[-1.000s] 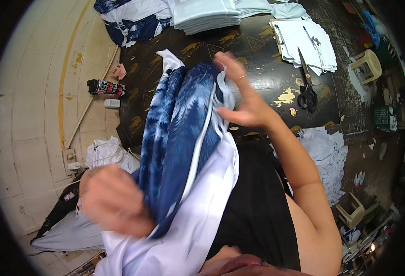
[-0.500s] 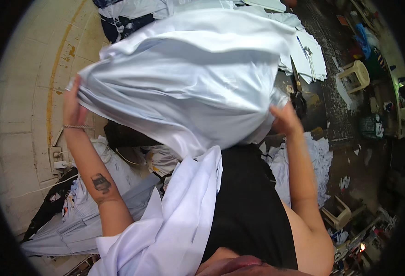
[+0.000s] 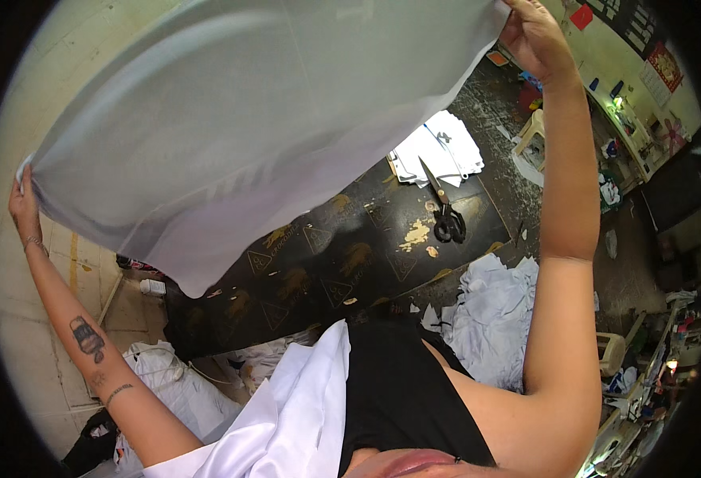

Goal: The person repeatedly picks up a white t-shirt, lays it flat on a table, and uses shears to cut along the side seams, separating the front and back panels. The cut pieces are stacked on the table as the process continues with multiple shirts.

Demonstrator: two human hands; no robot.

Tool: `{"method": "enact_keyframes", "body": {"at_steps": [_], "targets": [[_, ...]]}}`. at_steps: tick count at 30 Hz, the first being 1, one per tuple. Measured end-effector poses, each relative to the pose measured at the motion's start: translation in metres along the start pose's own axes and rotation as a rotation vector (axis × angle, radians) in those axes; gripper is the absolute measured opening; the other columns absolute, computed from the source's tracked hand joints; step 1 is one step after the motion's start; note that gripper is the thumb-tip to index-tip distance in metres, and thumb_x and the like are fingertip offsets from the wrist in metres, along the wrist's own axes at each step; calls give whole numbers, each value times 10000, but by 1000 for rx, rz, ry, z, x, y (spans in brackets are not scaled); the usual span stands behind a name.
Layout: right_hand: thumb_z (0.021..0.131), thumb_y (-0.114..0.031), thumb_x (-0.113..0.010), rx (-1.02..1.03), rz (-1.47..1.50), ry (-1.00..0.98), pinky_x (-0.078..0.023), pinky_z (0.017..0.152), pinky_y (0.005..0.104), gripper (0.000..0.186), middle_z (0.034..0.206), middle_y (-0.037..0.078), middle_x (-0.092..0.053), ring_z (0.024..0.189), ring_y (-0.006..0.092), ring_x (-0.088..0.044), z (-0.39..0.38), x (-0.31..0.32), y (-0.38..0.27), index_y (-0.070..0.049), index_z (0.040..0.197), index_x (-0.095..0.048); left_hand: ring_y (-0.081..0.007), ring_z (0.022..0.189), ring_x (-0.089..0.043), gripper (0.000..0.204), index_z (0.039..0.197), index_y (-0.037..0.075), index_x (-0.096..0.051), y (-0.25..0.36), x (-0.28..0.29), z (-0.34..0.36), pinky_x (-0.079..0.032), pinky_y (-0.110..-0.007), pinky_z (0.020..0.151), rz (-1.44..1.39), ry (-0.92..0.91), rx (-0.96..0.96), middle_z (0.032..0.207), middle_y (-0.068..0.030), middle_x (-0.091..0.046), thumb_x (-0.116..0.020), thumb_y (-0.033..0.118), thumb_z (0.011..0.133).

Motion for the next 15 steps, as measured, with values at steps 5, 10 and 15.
{"method": "enact_keyframes", "body": {"at_steps": [5, 10, 15], "targets": [[989, -130, -687, 41, -132, -98, -588, 862, 358, 168, 1028, 64, -747, 927, 182, -733, 17, -5, -24, -47, 1133, -659, -218, 1225, -636, 647, 1441, 24, -598, -18, -33, 13, -471, -338, 1082, -178, -337, 420, 1338, -110, -683, -653, 505, 1012], [956, -95, -731, 91, -280, 31, -581, 810, 321, 296, 1048, 63, -741, 902, 163, -719, 23, -13, -41, -40, 1235, -645, -205, 1206, -634, 553, 1413, 44, -628, 11, -41, 2, -481, -338, 1063, -520, -484, 297, 1336, -83, -677, -678, 423, 1013], [948, -168, -777, 166, -826, -24, -549, 712, 271, 253, 950, 36, -732, 833, 100, -668, 30, -23, -76, -27, 1153, -735, -192, 1166, -651, 519, 1355, 25, -663, 30, -38, 24, -513, -324, 985, 508, -445, -7, 1283, -86, -690, -695, 402, 1000]]}}
Point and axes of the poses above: each hand's wrist, its own z-axis towards the middle knuckle, its own x-axis out of the back of the hand, y = z × x, the point moved 7 cm from there along z, towards the middle knuckle
